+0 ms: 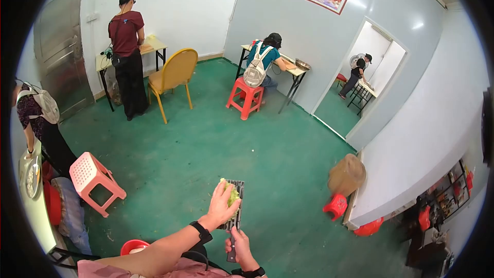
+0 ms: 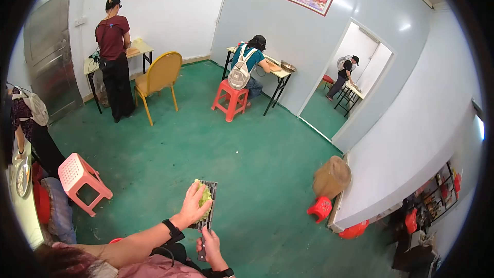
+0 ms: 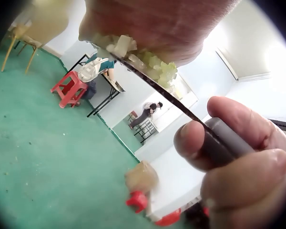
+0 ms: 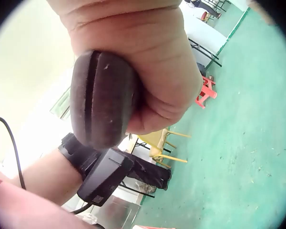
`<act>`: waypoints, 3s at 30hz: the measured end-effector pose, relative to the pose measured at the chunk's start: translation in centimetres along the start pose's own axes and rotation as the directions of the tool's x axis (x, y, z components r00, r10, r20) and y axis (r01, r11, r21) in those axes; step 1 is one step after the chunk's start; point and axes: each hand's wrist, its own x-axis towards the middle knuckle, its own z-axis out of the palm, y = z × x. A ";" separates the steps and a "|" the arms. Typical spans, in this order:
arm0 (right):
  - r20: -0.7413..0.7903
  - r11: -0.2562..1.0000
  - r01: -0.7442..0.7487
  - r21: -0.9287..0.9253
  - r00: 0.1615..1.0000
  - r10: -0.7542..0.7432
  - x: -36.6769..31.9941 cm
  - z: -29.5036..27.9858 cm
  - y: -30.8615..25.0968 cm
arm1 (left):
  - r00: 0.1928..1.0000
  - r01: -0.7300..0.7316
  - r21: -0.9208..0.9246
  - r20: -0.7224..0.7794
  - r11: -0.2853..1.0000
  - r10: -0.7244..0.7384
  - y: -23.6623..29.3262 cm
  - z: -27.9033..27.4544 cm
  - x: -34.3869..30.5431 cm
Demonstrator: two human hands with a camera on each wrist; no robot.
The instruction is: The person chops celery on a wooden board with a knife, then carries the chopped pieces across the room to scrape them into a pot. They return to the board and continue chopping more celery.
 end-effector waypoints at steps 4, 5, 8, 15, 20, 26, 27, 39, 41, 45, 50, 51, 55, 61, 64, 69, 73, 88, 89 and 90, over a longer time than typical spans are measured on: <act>-0.049 0.996 0.024 0.083 0.999 -0.020 5.4 -3.5 -6.6 | 0.998 -0.021 -0.022 0.055 1.000 0.022 0.6 6.5 7.8; -0.061 0.996 0.040 0.078 0.997 -0.035 6.9 -4.7 -8.1 | 0.997 -0.036 -0.030 0.063 0.999 0.038 0.6 8.4 9.8; -0.098 0.992 0.097 0.078 0.991 -0.089 11.3 -8.5 -12.7 | 0.991 -0.116 -0.071 0.053 0.991 0.120 1.2 14.7 15.9; -0.258 0.969 0.191 0.157 0.955 -0.146 17.5 -15.6 -25.4 | 0.958 -0.232 -0.181 0.129 0.956 0.257 5.8 27.1 28.7; -0.358 0.948 0.275 0.159 0.911 -0.204 20.1 -18.9 -34.6 | 0.932 -0.295 -0.255 0.135 0.921 0.336 8.0 36.0 36.6; -0.360 0.953 0.269 0.143 0.911 -0.203 27.6 -26.2 -43.7 | 0.949 -0.255 -0.239 0.123 0.937 0.289 9.2 46.0 45.8; -0.354 0.955 0.266 0.132 0.912 -0.205 28.7 -27.5 -45.5 | 0.953 -0.248 -0.221 0.121 0.943 0.279 9.3 47.4 47.4; -0.135 0.991 0.089 0.104 0.988 -0.075 46.7 -38.0 -65.4 | 0.978 -0.209 -0.113 -0.038 0.971 0.206 8.5 60.1 69.1; -0.118 0.992 0.098 0.080 0.989 -0.089 49.9 -38.9 -68.4 | 0.978 -0.208 -0.121 -0.042 0.971 0.204 8.0 62.1 72.8; -0.128 0.988 0.120 0.100 0.986 -0.106 55.8 -40.8 -75.0 | 0.979 -0.197 -0.146 0.017 0.969 0.201 7.2 66.7 80.7; -0.162 0.984 0.139 0.113 0.980 -0.119 61.5 -43.8 -82.9 | 0.977 -0.209 -0.150 0.017 0.966 0.214 8.3 72.6 89.9; -0.166 0.981 0.142 0.131 0.979 -0.119 62.4 -44.2 -84.8 | 0.977 -0.208 -0.154 0.022 0.966 0.214 8.6 73.8 91.7; -0.193 0.981 0.143 0.133 0.974 -0.116 67.5 -47.1 -91.0 | 0.969 -0.244 -0.159 0.008 0.957 0.249 8.8 79.0 98.8; -0.108 0.986 0.151 0.076 0.984 -0.143 77.4 -51.6 -100.8 | 0.978 -0.204 -0.117 -0.069 0.972 0.197 7.4 86.2 109.9; -0.055 0.995 0.097 0.019 0.994 -0.096 81.4 -53.0 -106.5 | 0.983 -0.164 -0.095 -0.100 0.982 0.155 6.9 88.8 115.5; 0.006 0.996 0.067 -0.059 0.998 -0.066 88.9 -53.3 -115.7 | 0.984 -0.099 -0.078 -0.156 0.992 0.086 5.3 91.8 125.4; 0.055 0.994 0.075 -0.076 0.996 -0.071 96.3 -53.0 -122.3 | 0.975 -0.096 -0.049 -0.208 0.994 0.084 2.6 94.3 134.2; 0.058 0.989 0.046 -0.137 0.998 -0.038 121.3 -48.4 -145.6 | 0.964 -0.105 -0.004 -0.247 0.994 0.101 -6.7 101.3 166.2; 0.056 0.990 0.044 -0.136 0.998 -0.037 122.8 -48.1 -146.9 | 0.964 -0.094 -0.009 -0.251 0.996 0.089 -7.5 101.9 167.9; 0.057 0.989 0.043 -0.141 0.998 -0.035 124.3 -47.8 -148.2 | 0.963 -0.082 -0.014 -0.260 0.997 0.075 -8.4 102.5 169.7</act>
